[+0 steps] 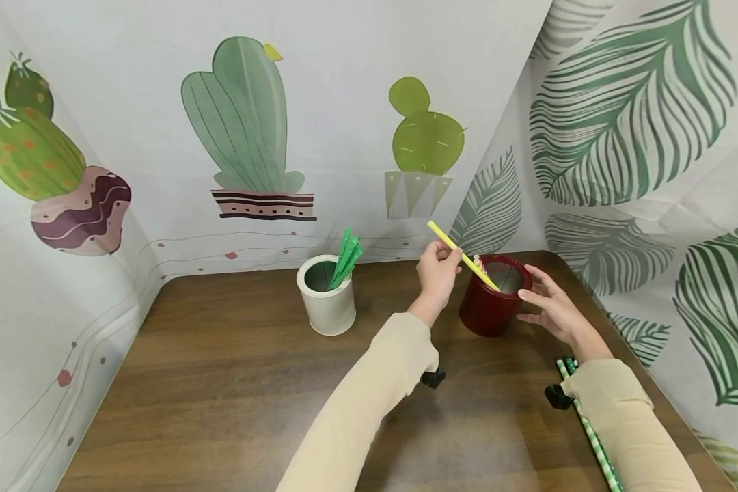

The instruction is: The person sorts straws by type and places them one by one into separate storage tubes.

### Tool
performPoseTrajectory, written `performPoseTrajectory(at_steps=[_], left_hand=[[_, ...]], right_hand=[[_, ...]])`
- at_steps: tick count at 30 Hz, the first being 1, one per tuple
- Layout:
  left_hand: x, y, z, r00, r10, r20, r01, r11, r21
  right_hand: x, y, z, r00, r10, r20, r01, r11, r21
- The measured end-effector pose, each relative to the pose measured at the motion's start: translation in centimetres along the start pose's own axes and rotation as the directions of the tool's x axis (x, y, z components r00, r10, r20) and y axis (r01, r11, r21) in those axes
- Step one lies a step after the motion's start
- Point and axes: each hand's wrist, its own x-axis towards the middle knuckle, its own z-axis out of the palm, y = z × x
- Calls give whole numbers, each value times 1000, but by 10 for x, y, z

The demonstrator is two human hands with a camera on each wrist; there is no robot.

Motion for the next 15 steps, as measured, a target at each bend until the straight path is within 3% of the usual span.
performPoseTrajectory(at_steps=[5,8,12,15], left_hand=[[-6,-6,5,999,12,43,-13,999,33],[-10,-9,8,996,36,81,-46,992,116],[-15,-12,9,988,85,129,-120,949,290],[-17,-13,10,983,96,154,-148,917,370]], right_hand=[[0,0,0,1000,0,-1,0,1000,4],[0,1,-1,1000,2,1,-2,1000,13],[0,1,-1,1000,3,3,-3,1000,16],[0,1,-1,1000,2,1,-2,1000,6]])
